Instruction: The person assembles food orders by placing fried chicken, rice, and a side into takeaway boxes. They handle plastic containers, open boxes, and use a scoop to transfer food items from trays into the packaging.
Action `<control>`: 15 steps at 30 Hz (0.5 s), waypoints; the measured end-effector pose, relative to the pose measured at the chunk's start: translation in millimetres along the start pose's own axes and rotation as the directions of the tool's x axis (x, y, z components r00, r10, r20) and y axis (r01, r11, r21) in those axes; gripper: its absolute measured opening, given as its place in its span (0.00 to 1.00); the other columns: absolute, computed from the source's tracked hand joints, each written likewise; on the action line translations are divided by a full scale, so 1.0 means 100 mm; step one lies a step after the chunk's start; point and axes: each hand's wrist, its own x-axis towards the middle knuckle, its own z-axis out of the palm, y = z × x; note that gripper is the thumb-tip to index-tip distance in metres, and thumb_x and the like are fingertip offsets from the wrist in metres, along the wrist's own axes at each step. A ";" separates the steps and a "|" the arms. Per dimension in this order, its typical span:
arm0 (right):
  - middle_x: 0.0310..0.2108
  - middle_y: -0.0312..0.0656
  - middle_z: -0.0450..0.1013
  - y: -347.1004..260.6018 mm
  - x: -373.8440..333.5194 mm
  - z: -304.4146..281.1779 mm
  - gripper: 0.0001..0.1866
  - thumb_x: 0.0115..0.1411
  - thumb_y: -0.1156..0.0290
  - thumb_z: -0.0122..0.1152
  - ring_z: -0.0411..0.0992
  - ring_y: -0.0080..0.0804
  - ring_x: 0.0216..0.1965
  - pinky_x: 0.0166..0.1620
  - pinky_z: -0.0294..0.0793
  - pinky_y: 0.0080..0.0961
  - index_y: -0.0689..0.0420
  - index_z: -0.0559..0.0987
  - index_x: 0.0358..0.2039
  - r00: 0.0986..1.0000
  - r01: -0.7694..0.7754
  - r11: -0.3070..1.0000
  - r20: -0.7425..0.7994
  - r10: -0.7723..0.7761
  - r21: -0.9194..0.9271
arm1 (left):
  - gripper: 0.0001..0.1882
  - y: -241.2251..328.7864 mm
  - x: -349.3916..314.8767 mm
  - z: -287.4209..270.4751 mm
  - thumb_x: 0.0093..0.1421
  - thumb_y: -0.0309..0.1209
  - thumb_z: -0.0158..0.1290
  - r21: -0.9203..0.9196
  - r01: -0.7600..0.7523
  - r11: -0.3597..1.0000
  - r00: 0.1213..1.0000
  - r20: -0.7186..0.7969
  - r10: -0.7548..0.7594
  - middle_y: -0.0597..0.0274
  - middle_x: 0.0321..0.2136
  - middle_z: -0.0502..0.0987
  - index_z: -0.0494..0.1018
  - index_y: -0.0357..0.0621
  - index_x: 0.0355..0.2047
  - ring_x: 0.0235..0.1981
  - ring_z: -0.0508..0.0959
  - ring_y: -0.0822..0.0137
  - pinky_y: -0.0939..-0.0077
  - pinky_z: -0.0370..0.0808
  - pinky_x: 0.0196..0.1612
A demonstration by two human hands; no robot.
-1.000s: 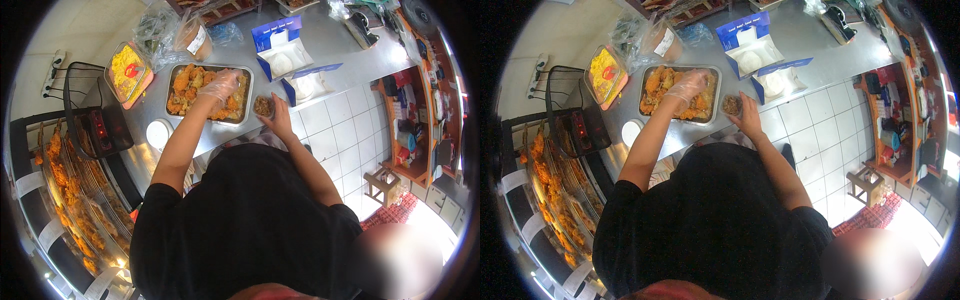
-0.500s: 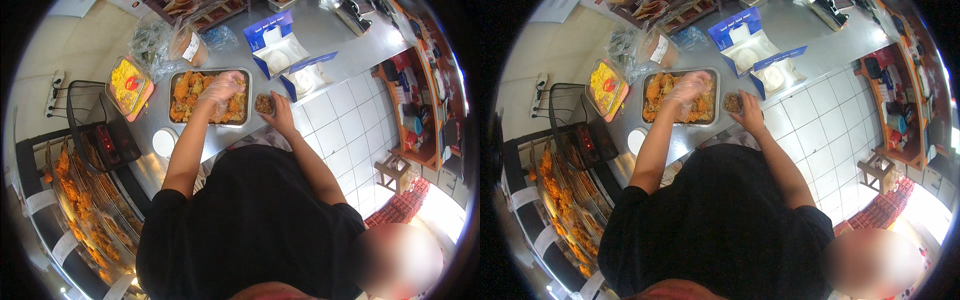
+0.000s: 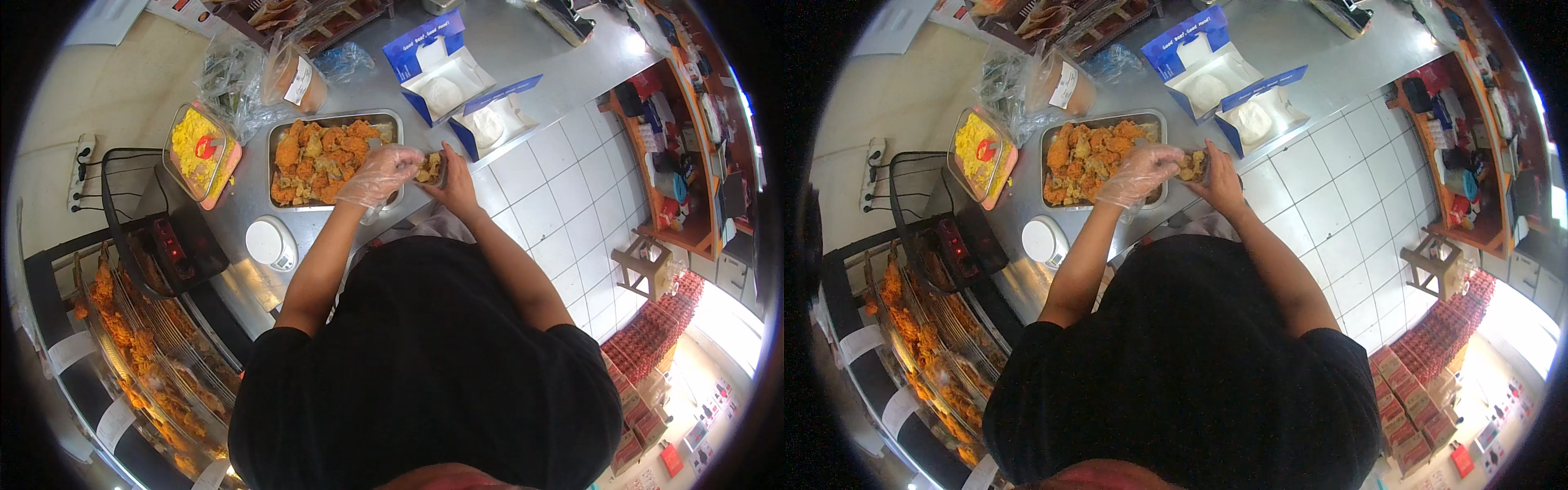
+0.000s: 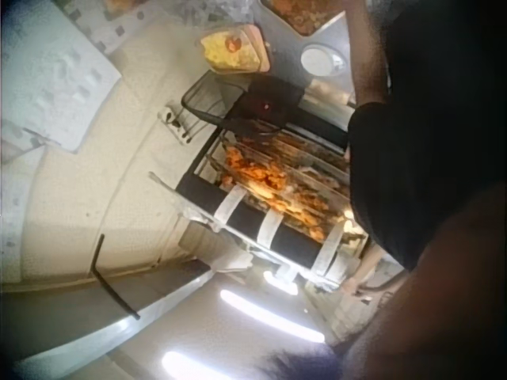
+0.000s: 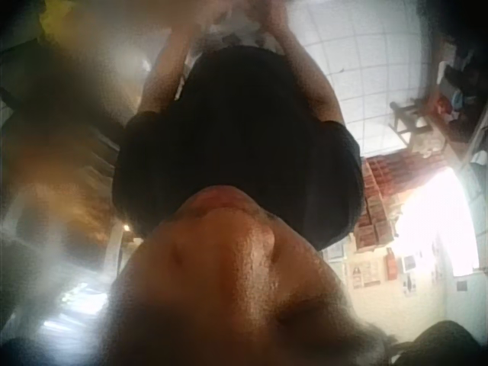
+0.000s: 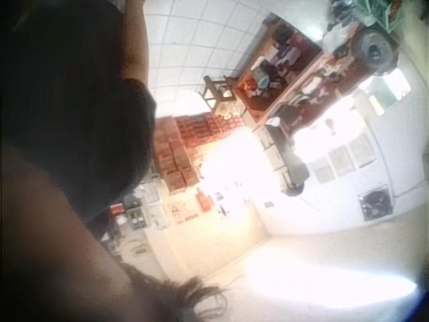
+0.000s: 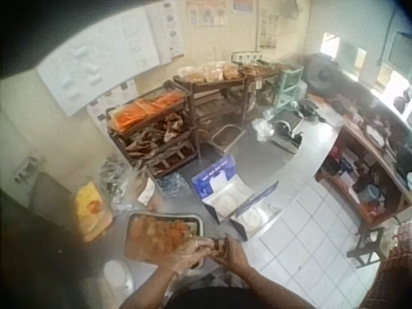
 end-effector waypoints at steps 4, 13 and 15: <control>0.52 0.53 0.67 -0.03 0.03 0.01 0.52 0.39 0.69 0.77 0.65 0.52 0.53 0.57 0.65 0.41 0.60 0.57 0.63 0.999 0.045 0.999 0.017 -0.045 0.021 | 0.10 -0.07 -0.01 0.20 0.58 0.32 0.54 0.500 -0.154 0.852 0.988 0.070 0.138 0.55 0.39 0.79 0.80 0.44 0.38 0.40 0.78 0.56 0.66 0.75 0.45; 0.52 0.54 0.66 -0.06 0.00 -0.01 0.45 0.41 0.66 0.77 0.65 0.52 0.53 0.56 0.65 0.41 0.61 0.63 0.59 1.000 0.018 0.999 0.010 -0.017 -0.042 | 0.13 0.27 -0.42 -0.03 0.58 0.35 0.53 0.408 0.109 0.907 0.923 -0.380 0.061 0.54 0.40 0.79 0.78 0.46 0.41 0.43 0.77 0.53 0.56 0.72 0.47; 0.52 0.53 0.66 -0.08 0.03 -0.04 0.46 0.43 0.64 0.77 0.65 0.51 0.53 0.56 0.65 0.41 0.62 0.63 0.59 0.999 0.029 0.998 0.020 -0.028 -0.058 | 0.15 0.16 -0.70 -0.39 0.55 0.33 0.54 0.389 0.233 0.891 0.849 -0.528 0.009 0.51 0.41 0.78 0.76 0.44 0.43 0.45 0.76 0.52 0.55 0.71 0.50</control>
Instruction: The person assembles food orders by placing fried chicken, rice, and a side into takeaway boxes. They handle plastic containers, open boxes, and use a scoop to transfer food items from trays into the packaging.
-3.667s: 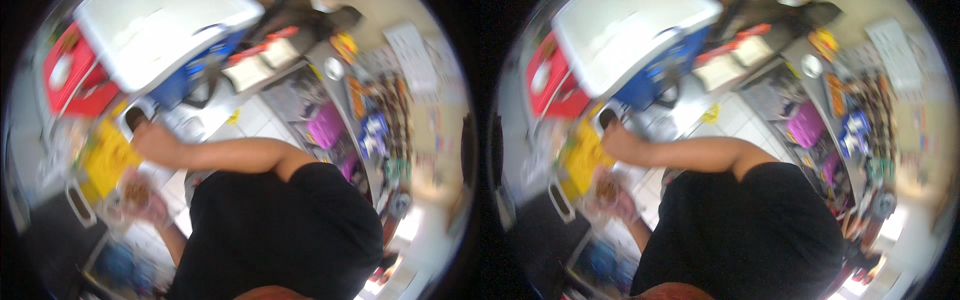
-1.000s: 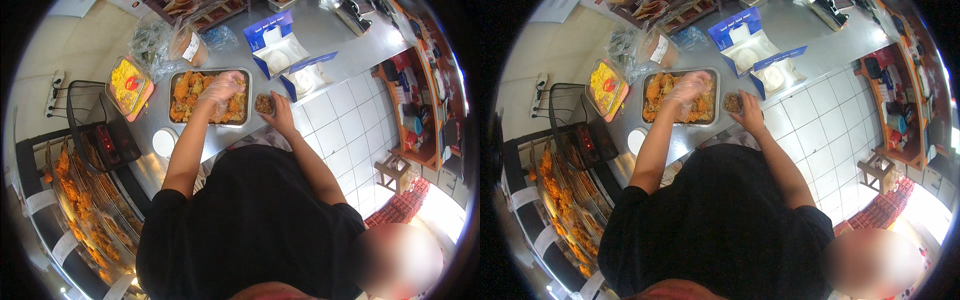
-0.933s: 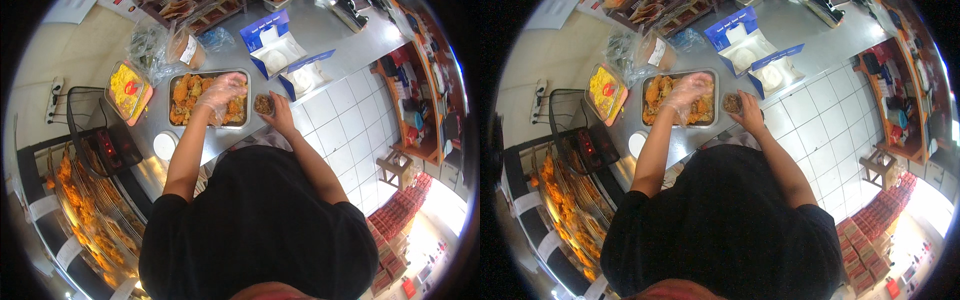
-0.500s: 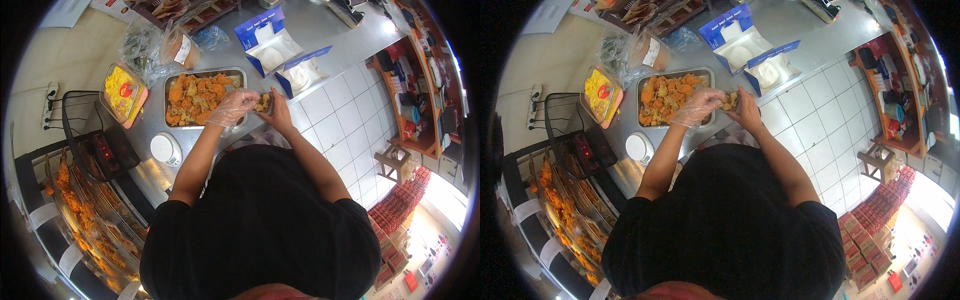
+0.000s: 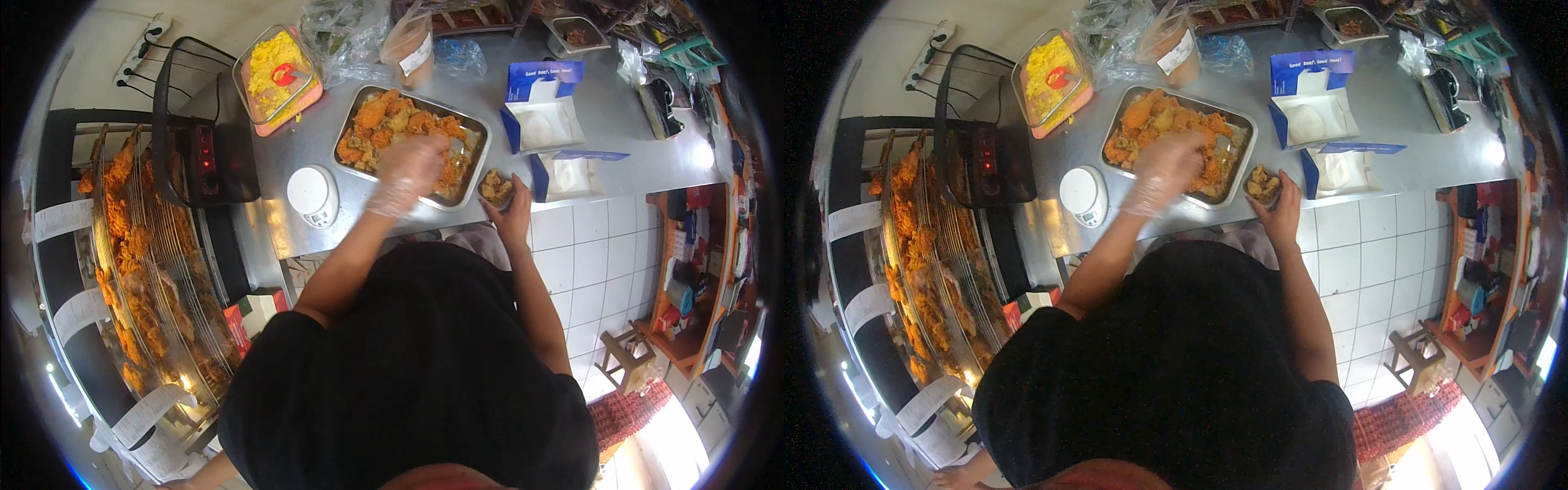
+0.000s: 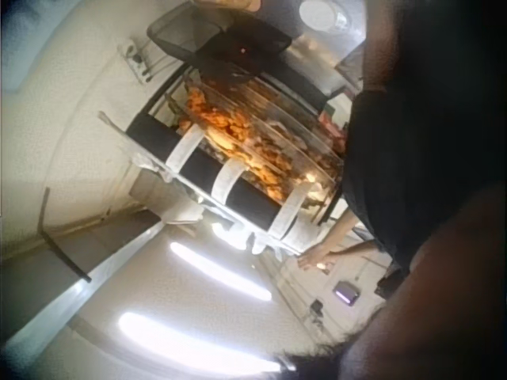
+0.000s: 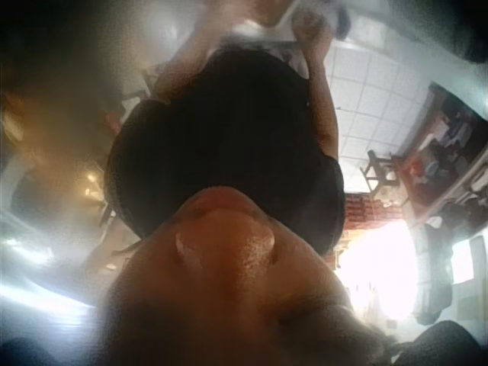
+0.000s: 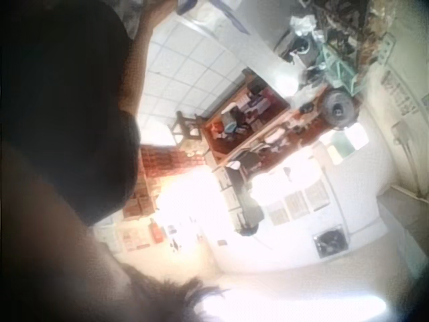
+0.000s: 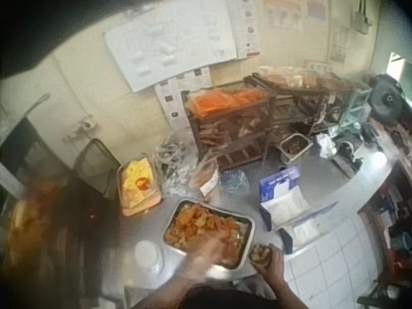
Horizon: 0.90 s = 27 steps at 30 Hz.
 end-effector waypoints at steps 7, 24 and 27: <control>0.51 0.53 0.66 -0.04 0.04 0.01 0.46 0.43 0.63 0.77 0.65 0.51 0.53 0.56 0.65 0.41 0.60 0.62 0.60 1.000 0.014 1.000 0.025 -0.014 -0.010 | 0.15 -1.11 -0.23 -0.29 0.50 0.28 0.55 0.405 0.187 0.895 0.924 0.236 -0.300 0.43 0.38 0.77 0.73 0.38 0.39 0.44 0.77 0.47 0.56 0.73 0.49; 0.50 0.53 0.66 -0.08 0.02 0.01 0.44 0.44 0.64 0.76 0.65 0.51 0.51 0.54 0.66 0.41 0.60 0.63 0.59 1.000 -0.004 1.000 0.010 0.004 -0.028 | 0.14 -1.13 -0.20 -0.35 0.54 0.26 0.61 -0.569 0.438 0.696 0.870 0.075 -0.487 0.67 0.35 0.78 0.77 0.42 0.43 0.29 0.75 0.74 0.79 0.74 0.33; 0.49 0.53 0.66 -0.06 0.03 0.01 0.44 0.44 0.64 0.76 0.65 0.51 0.51 0.54 0.66 0.41 0.60 0.63 0.59 1.000 0.009 1.000 -0.015 -0.009 -0.018 | 0.13 -0.67 -0.05 -0.35 0.55 0.29 0.62 -0.706 0.493 0.508 0.844 0.245 -0.478 0.66 0.35 0.77 0.77 0.43 0.41 0.31 0.75 0.77 0.81 0.73 0.34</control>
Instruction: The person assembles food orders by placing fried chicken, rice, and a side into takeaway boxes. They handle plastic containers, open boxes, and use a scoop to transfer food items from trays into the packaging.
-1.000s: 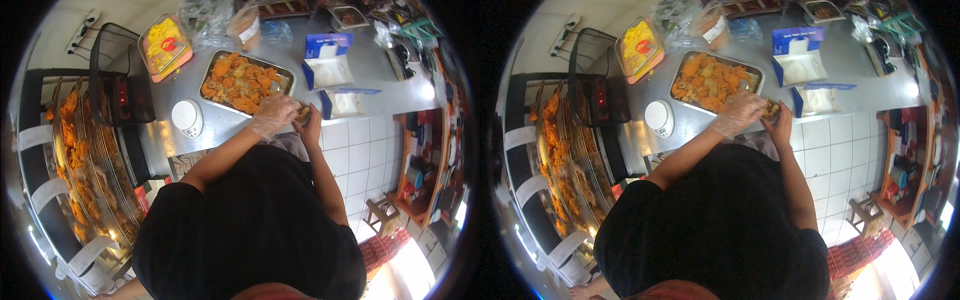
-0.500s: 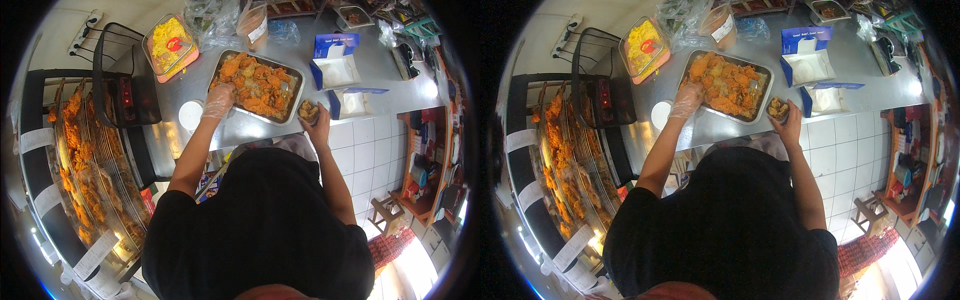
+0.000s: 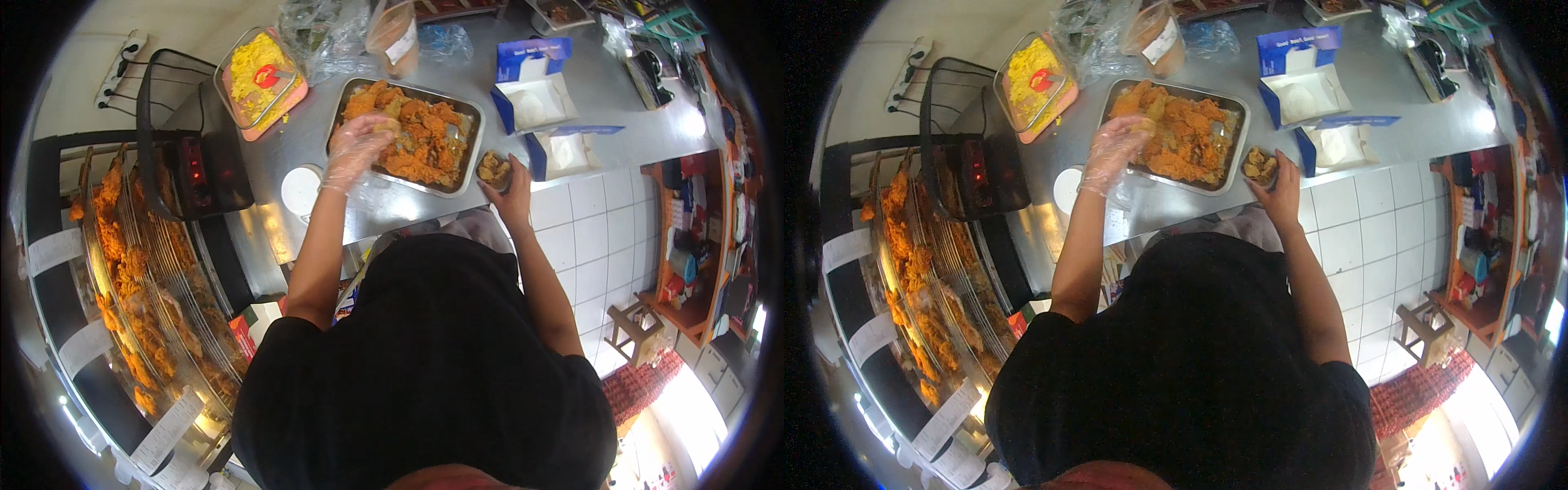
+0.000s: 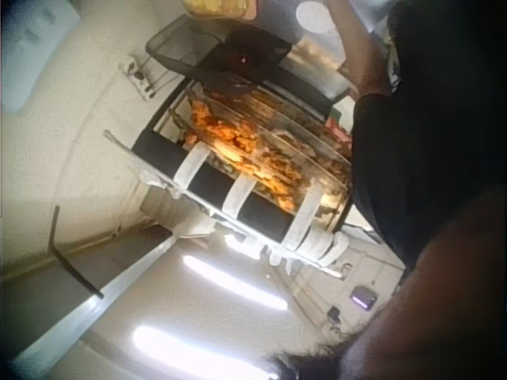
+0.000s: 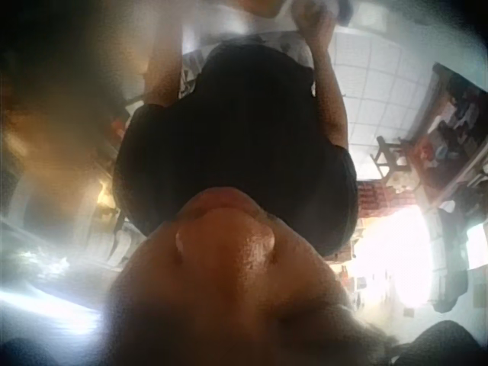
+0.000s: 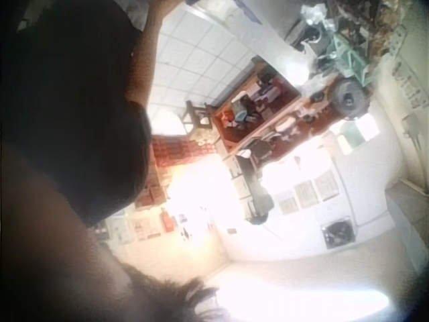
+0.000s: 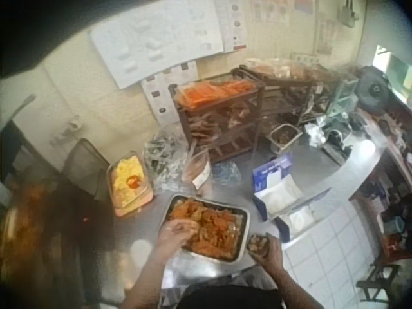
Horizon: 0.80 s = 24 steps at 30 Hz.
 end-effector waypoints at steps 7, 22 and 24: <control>0.50 0.53 0.67 0.04 -0.05 0.05 0.54 0.42 0.67 0.77 0.66 0.51 0.50 0.53 0.66 0.41 0.63 0.53 0.64 0.999 0.008 0.999 -0.037 -0.007 0.036 | 0.13 -0.01 0.00 1.47 0.56 0.32 0.58 0.371 -0.523 0.767 0.816 0.477 0.326 0.63 0.36 0.81 0.78 0.47 0.42 0.30 0.79 0.62 0.67 0.76 0.34; 0.52 0.54 0.65 0.04 -0.01 -0.04 0.50 0.40 0.74 0.73 0.65 0.52 0.54 0.58 0.64 0.40 0.59 0.57 0.64 0.997 -0.071 0.984 0.043 0.064 0.163 | 0.12 -0.52 -0.30 1.61 0.53 0.38 0.55 0.652 -0.746 0.134 0.620 0.608 0.496 0.64 0.45 0.72 0.78 0.46 0.35 0.50 0.69 0.54 0.51 0.70 0.47; 0.52 0.54 0.65 0.06 -0.03 -0.07 0.49 0.40 0.75 0.72 0.64 0.52 0.55 0.59 0.64 0.39 0.58 0.59 0.63 0.992 -0.111 0.973 0.073 0.098 0.200 | 0.19 -0.48 -0.36 1.62 0.53 0.41 0.56 0.632 -0.739 0.234 0.651 0.580 0.490 0.57 0.53 0.67 0.77 0.50 0.44 0.55 0.65 0.48 0.46 0.65 0.52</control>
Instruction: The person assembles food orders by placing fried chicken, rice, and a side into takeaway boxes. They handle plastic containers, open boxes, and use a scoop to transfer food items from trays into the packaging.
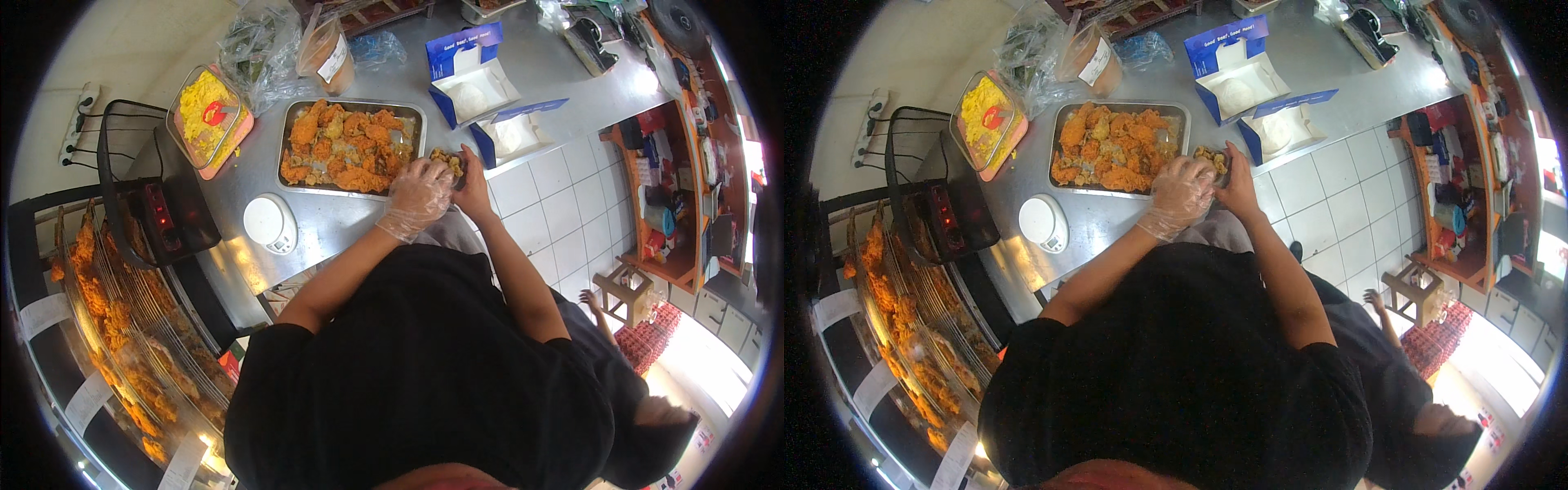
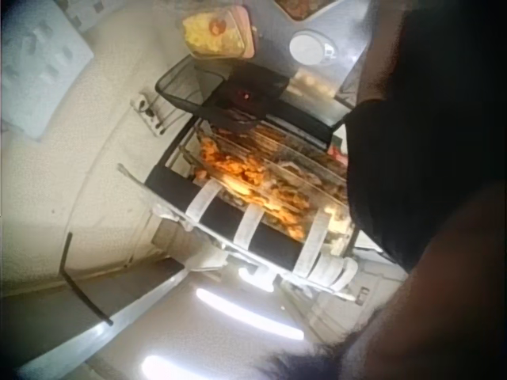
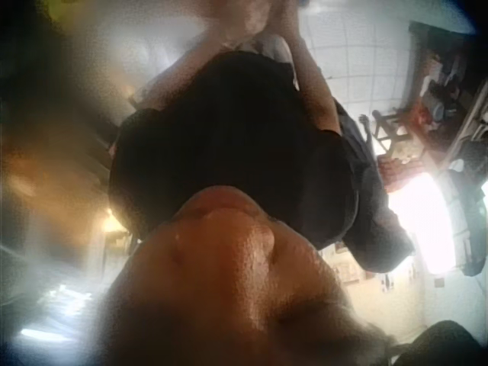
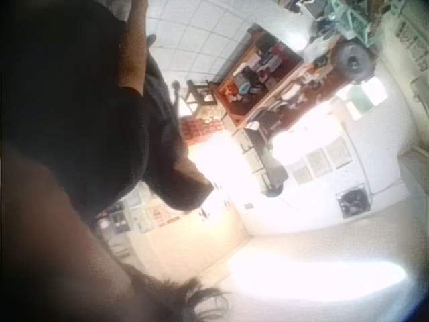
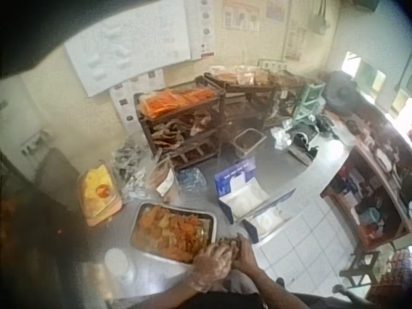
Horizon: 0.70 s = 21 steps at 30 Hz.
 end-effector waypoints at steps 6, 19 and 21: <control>0.53 0.53 0.66 0.06 0.06 -0.05 0.40 0.39 0.77 0.69 0.63 0.53 0.56 0.59 0.64 0.40 0.60 0.66 0.57 0.998 0.044 0.997 0.042 -0.042 -0.070 | 0.27 0.15 -0.02 0.06 0.53 0.43 0.57 0.056 0.145 0.988 0.989 -0.039 -0.143 0.49 0.66 0.54 0.72 0.58 0.55 0.64 0.56 0.43 0.42 0.57 0.60; 0.67 0.62 0.42 0.18 0.02 0.00 0.59 0.43 0.59 0.78 0.43 0.57 0.68 0.67 0.49 0.46 0.69 0.48 0.64 0.989 0.134 0.984 0.038 -0.139 0.115 | 0.22 0.64 -0.51 -0.21 0.58 0.42 0.57 -0.296 0.404 0.865 0.788 -0.368 -0.494 0.43 0.64 0.53 0.73 0.52 0.53 0.65 0.52 0.42 0.45 0.52 0.64; 0.66 0.62 0.43 0.15 -0.14 -0.12 0.59 0.42 0.53 0.78 0.45 0.58 0.67 0.66 0.50 0.48 0.69 0.51 0.63 0.943 0.321 0.946 0.106 -0.316 -0.042 | 0.22 0.88 -1.07 -0.20 0.59 0.42 0.56 -0.318 0.531 0.785 0.624 -0.481 -0.617 0.42 0.61 0.59 0.74 0.47 0.51 0.63 0.57 0.43 0.48 0.55 0.63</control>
